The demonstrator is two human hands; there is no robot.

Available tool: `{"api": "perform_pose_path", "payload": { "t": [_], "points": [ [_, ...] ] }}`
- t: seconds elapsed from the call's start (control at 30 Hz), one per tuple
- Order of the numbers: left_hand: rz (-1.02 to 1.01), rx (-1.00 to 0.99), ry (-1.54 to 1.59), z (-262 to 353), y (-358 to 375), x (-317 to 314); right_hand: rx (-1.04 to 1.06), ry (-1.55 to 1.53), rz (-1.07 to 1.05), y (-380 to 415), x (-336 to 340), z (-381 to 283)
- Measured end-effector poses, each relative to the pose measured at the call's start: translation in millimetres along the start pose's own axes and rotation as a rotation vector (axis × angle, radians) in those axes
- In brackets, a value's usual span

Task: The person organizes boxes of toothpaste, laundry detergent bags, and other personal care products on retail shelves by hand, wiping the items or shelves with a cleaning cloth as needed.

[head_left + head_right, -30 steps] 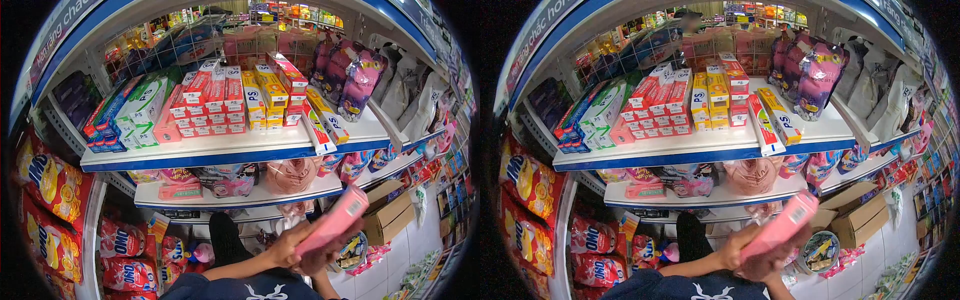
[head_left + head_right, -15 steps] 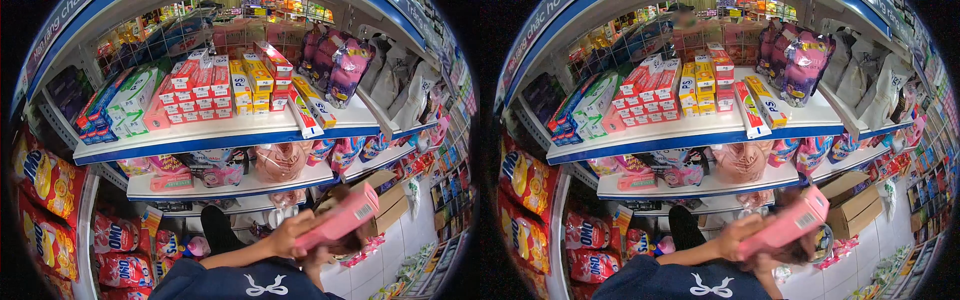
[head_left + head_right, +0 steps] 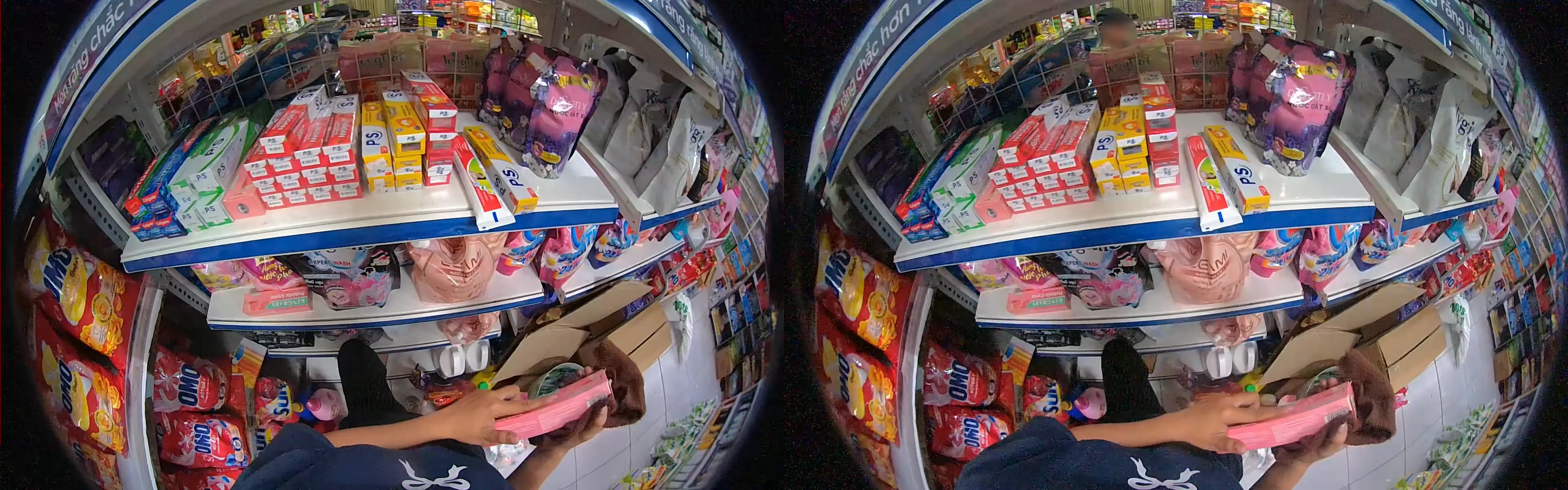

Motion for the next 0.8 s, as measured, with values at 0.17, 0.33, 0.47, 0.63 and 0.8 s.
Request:
{"api": "perform_pose_path", "payload": {
  "t": [0.17, 0.33, 0.47, 0.63, 0.8],
  "points": [
    [0.179, -0.053, 0.171, -9, -8, -24, 0.143, 0.161, 0.180, 53, -20, 28],
    [0.345, -0.196, 0.201, 8, -7, 0, -0.125, 0.453, -0.061, 85, -3, 32],
    [0.300, -0.188, 0.054, 3, -1, 6, -0.022, 0.563, -0.186, 78, 22, 44],
    [0.393, -0.078, 0.121, -5, 3, 37, -0.151, 0.416, -0.154, 67, 0, 56],
    [0.564, 0.080, 0.195, -13, 17, 69, -0.299, 0.455, -0.254, 89, -14, 82]
  ]
}}
Point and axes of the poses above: each hand's wrist, its own y-axis away from the middle knuckle, its own x-axis out of the back of the hand, z = x × y, the point moved 5 cm from there along -y, towards the middle knuckle, and after that the axes turned 6 degrees about x, right-handed, at the moved point
